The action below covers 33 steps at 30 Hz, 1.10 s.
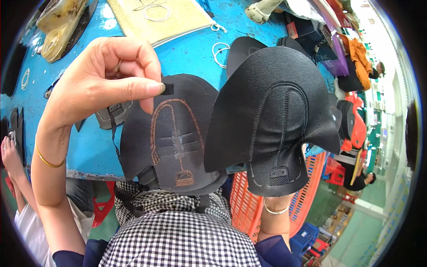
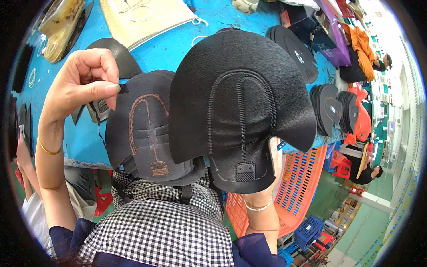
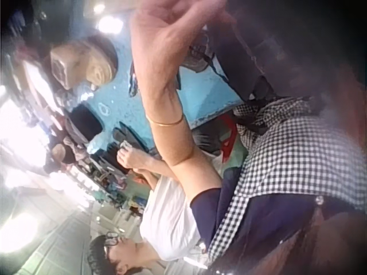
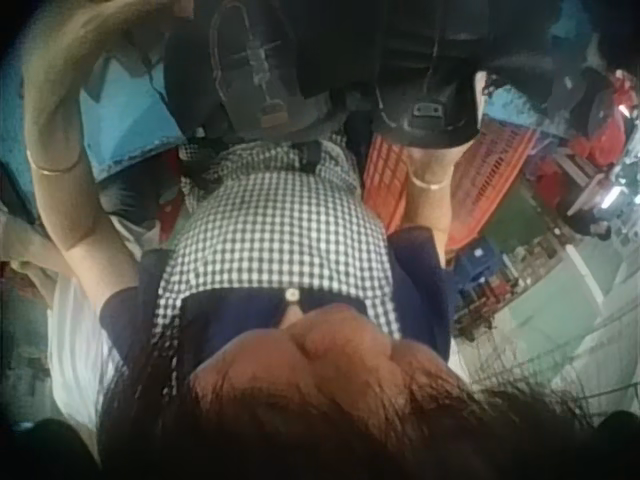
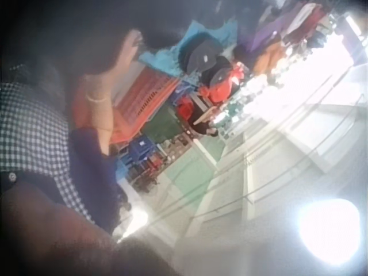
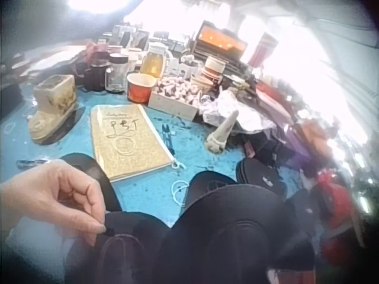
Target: The person trims excess material and threads from black shoe upper components using small snips.
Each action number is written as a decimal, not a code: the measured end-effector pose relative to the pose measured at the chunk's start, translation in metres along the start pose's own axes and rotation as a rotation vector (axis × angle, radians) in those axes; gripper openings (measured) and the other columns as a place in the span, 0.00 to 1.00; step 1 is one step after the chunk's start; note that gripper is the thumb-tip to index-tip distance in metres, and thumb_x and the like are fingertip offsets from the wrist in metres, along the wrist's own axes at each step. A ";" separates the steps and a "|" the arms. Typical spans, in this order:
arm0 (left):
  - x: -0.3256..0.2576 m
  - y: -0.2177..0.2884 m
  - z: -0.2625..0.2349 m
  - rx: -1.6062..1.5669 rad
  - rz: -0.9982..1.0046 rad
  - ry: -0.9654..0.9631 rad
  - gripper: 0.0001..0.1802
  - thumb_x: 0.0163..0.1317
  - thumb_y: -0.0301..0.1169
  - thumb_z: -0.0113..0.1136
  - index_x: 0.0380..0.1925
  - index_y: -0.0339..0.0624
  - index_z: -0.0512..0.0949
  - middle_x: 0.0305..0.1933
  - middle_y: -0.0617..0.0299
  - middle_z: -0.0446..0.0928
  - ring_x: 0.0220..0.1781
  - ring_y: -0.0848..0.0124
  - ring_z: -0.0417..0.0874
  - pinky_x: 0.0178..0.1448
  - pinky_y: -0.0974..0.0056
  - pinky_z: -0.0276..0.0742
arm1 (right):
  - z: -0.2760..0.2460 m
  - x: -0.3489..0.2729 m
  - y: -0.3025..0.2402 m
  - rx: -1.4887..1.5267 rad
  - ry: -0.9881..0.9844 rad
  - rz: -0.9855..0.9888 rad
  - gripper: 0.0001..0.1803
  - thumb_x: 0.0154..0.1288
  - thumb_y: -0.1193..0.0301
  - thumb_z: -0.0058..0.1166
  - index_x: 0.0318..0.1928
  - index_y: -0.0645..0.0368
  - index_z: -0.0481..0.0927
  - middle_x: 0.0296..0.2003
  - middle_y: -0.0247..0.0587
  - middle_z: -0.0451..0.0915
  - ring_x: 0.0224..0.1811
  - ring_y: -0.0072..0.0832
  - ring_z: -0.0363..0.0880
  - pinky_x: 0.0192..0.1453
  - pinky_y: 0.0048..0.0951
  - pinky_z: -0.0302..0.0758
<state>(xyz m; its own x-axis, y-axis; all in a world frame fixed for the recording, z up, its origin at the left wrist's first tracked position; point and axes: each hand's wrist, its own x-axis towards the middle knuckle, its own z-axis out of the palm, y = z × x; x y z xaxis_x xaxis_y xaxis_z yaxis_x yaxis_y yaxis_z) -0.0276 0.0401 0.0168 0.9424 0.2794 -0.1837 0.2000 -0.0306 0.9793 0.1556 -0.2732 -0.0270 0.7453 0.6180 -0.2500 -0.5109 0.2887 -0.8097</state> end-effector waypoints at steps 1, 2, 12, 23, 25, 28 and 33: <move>0.002 0.000 0.001 0.004 0.002 0.004 0.06 0.62 0.27 0.68 0.31 0.38 0.79 0.27 0.63 0.83 0.27 0.83 0.81 0.35 0.78 0.73 | -0.003 0.002 -0.002 0.100 -0.067 0.028 0.27 0.80 0.59 0.40 0.71 0.63 0.63 0.65 0.52 0.71 0.64 0.38 0.75 0.68 0.41 0.75; 0.004 0.000 0.003 0.008 0.002 0.009 0.07 0.60 0.25 0.69 0.30 0.38 0.79 0.27 0.63 0.83 0.25 0.81 0.81 0.32 0.78 0.75 | -0.007 0.003 -0.004 0.201 -0.134 0.057 0.27 0.80 0.59 0.39 0.70 0.63 0.63 0.66 0.51 0.71 0.66 0.38 0.74 0.69 0.42 0.73; 0.029 -0.005 0.030 0.470 0.074 -0.380 0.06 0.54 0.30 0.71 0.29 0.40 0.86 0.25 0.62 0.82 0.26 0.74 0.81 0.33 0.68 0.76 | -0.113 0.036 -0.082 -0.364 0.203 -0.448 0.16 0.81 0.62 0.41 0.57 0.59 0.73 0.49 0.38 0.78 0.27 0.17 0.61 0.28 0.21 0.61; 0.026 -0.020 0.045 0.676 0.076 -0.435 0.07 0.54 0.35 0.69 0.28 0.44 0.86 0.25 0.61 0.83 0.33 0.61 0.85 0.44 0.59 0.77 | 0.032 0.011 -0.021 -0.936 -0.351 -0.237 0.09 0.76 0.73 0.44 0.52 0.59 0.63 0.27 0.34 0.70 0.21 0.15 0.65 0.24 0.16 0.60; 0.025 -0.021 0.045 0.697 0.095 -0.426 0.07 0.54 0.34 0.68 0.28 0.44 0.86 0.25 0.61 0.83 0.34 0.60 0.85 0.44 0.59 0.77 | 0.039 0.016 -0.014 -0.892 -0.446 -0.216 0.11 0.71 0.82 0.48 0.50 0.61 0.65 0.31 0.37 0.74 0.24 0.20 0.73 0.27 0.21 0.70; 0.023 -0.026 0.048 0.734 0.145 -0.389 0.06 0.53 0.34 0.68 0.28 0.44 0.86 0.26 0.60 0.83 0.34 0.59 0.85 0.44 0.58 0.77 | 0.052 0.030 -0.009 -1.162 -0.725 -0.259 0.09 0.60 0.85 0.58 0.39 0.61 0.75 0.28 0.39 0.80 0.27 0.27 0.82 0.31 0.26 0.76; 0.019 -0.031 0.051 0.761 0.181 -0.330 0.08 0.52 0.34 0.70 0.29 0.44 0.85 0.28 0.58 0.83 0.34 0.58 0.85 0.44 0.57 0.78 | 0.072 0.046 0.014 -1.484 -1.091 -0.532 0.10 0.50 0.76 0.64 0.31 0.55 0.75 0.23 0.34 0.74 0.25 0.30 0.78 0.27 0.29 0.74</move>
<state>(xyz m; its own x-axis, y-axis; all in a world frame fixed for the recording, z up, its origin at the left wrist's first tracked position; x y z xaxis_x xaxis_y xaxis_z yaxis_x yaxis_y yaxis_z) -0.0021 -0.0022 -0.0213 0.9835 -0.0831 -0.1606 0.0527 -0.7180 0.6940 0.1515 -0.1878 -0.0115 -0.1753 0.9830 0.0549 0.8072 0.1754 -0.5636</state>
